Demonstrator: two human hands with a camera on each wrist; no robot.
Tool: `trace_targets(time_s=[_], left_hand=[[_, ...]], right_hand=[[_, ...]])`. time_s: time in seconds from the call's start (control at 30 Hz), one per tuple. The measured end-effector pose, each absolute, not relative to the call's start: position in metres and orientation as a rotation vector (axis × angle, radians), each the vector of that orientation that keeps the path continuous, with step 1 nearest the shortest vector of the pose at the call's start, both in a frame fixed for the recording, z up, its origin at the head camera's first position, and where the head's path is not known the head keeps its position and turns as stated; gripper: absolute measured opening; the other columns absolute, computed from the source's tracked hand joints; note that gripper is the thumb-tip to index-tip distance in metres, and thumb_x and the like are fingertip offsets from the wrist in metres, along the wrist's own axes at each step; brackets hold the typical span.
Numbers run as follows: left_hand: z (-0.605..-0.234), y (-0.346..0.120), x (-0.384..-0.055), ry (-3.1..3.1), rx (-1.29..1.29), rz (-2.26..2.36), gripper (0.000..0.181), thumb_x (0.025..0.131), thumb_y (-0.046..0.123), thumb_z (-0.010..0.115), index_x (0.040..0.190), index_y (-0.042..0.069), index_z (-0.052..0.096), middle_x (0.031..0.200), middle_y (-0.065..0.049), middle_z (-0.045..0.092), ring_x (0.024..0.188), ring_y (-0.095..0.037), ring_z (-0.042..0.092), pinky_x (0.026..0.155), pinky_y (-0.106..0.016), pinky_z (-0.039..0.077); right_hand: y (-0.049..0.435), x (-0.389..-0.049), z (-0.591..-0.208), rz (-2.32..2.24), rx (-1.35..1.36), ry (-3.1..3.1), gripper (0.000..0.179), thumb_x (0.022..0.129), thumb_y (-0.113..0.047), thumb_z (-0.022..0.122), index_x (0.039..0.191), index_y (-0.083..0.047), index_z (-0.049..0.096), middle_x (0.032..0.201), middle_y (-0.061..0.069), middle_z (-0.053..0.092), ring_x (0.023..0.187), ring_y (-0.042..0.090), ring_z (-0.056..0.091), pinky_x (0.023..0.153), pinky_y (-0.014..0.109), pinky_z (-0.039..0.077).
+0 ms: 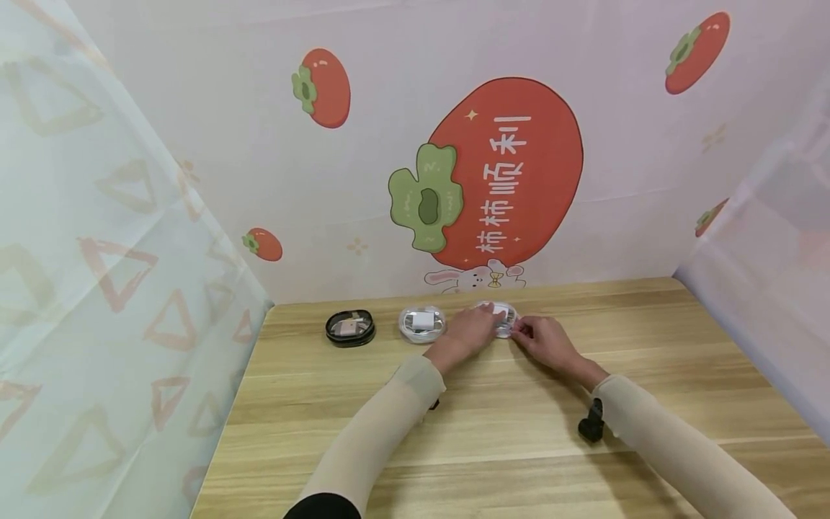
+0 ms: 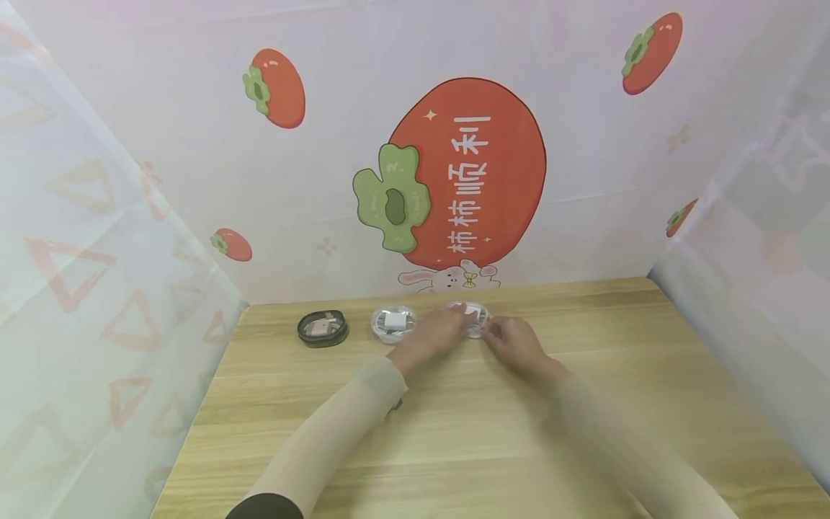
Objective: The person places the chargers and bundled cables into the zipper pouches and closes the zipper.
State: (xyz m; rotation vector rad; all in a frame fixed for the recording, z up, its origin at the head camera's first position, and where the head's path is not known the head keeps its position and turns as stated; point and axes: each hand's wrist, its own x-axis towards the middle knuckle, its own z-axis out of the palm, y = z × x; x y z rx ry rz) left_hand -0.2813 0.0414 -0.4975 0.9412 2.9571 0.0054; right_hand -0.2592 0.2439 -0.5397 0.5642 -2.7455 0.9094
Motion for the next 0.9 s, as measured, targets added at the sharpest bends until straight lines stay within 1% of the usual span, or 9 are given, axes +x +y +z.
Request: trace_targets(time_s=[0.07,0.17,0.3,0.43,0.6,0.67,0.83,0.9], left_hand=[[-0.497,0.043,-0.282,2.978,0.935,0.014,0.046,0.112,0.033,0.055,0.157,0.025,0.053,0.148,-0.005,0.063,0.120,-0.022,0.068,0.100,-0.036,0.059],[-0.496,0.044,-0.283,2.995,0.918,0.044,0.042,0.113,0.034,0.052,0.151,0.018,0.059,0.131,-0.003,0.070,0.103,-0.019,0.069,0.091,-0.033,0.060],[-0.495,0.046,-0.282,2.997,0.911,0.059,0.040,0.113,0.035,0.051,0.145,0.014,0.063,0.120,-0.002,0.070,0.096,-0.018,0.066,0.089,-0.034,0.060],[-0.494,0.047,-0.280,2.996,0.914,0.063,0.039,0.113,0.034,0.052,0.144,0.015,0.064,0.119,-0.002,0.071,0.094,-0.018,0.065,0.088,-0.034,0.060],[-0.493,0.049,-0.278,2.985,0.893,0.050,0.040,0.113,0.034,0.051,0.147,0.016,0.062,0.128,0.000,0.071,0.106,-0.018,0.068,0.096,-0.033,0.058],[-0.492,0.049,-0.278,2.990,0.898,0.036,0.040,0.114,0.034,0.049,0.146,0.015,0.063,0.129,-0.001,0.071,0.110,-0.018,0.069,0.097,-0.033,0.058],[-0.492,0.052,-0.278,3.008,0.913,-0.007,0.041,0.115,0.034,0.044,0.142,0.011,0.065,0.126,-0.003,0.072,0.111,-0.020,0.070,0.095,-0.033,0.059],[-0.493,0.052,-0.279,3.012,0.907,-0.023,0.041,0.115,0.034,0.045,0.143,0.011,0.065,0.127,-0.003,0.072,0.112,-0.020,0.070,0.097,-0.033,0.058]], right_hand=[[0.245,-0.259,-0.537,0.882,0.580,-2.740,0.007,0.095,-0.009,0.078,0.090,-0.006,0.076,0.078,0.000,0.069,0.069,0.012,0.057,0.063,0.029,0.050],[0.248,-0.257,-0.533,0.848,0.573,-2.741,0.007,0.095,-0.010,0.078,0.090,-0.005,0.076,0.078,0.000,0.069,0.068,0.013,0.056,0.061,0.030,0.049],[0.251,-0.258,-0.531,0.823,0.553,-2.754,0.006,0.095,-0.008,0.077,0.091,-0.004,0.076,0.078,0.002,0.069,0.068,0.013,0.055,0.060,0.029,0.046],[0.255,-0.260,-0.530,0.808,0.542,-2.761,0.006,0.095,-0.006,0.077,0.092,-0.003,0.075,0.080,0.004,0.070,0.067,0.014,0.056,0.059,0.027,0.046],[0.260,-0.262,-0.527,0.798,0.514,-2.776,0.006,0.096,-0.007,0.076,0.092,-0.004,0.074,0.080,0.003,0.069,0.067,0.015,0.056,0.059,0.029,0.046],[0.262,-0.264,-0.526,0.779,0.514,-2.778,0.006,0.096,-0.008,0.076,0.091,-0.004,0.074,0.080,0.004,0.070,0.067,0.016,0.056,0.060,0.030,0.046],[0.266,-0.272,-0.528,0.748,0.528,-2.743,0.007,0.094,-0.005,0.077,0.088,-0.003,0.074,0.078,0.005,0.070,0.066,0.017,0.057,0.060,0.032,0.047],[0.267,-0.275,-0.529,0.747,0.532,-2.728,0.008,0.094,-0.005,0.078,0.088,-0.003,0.073,0.077,0.005,0.069,0.066,0.017,0.057,0.060,0.032,0.048]])
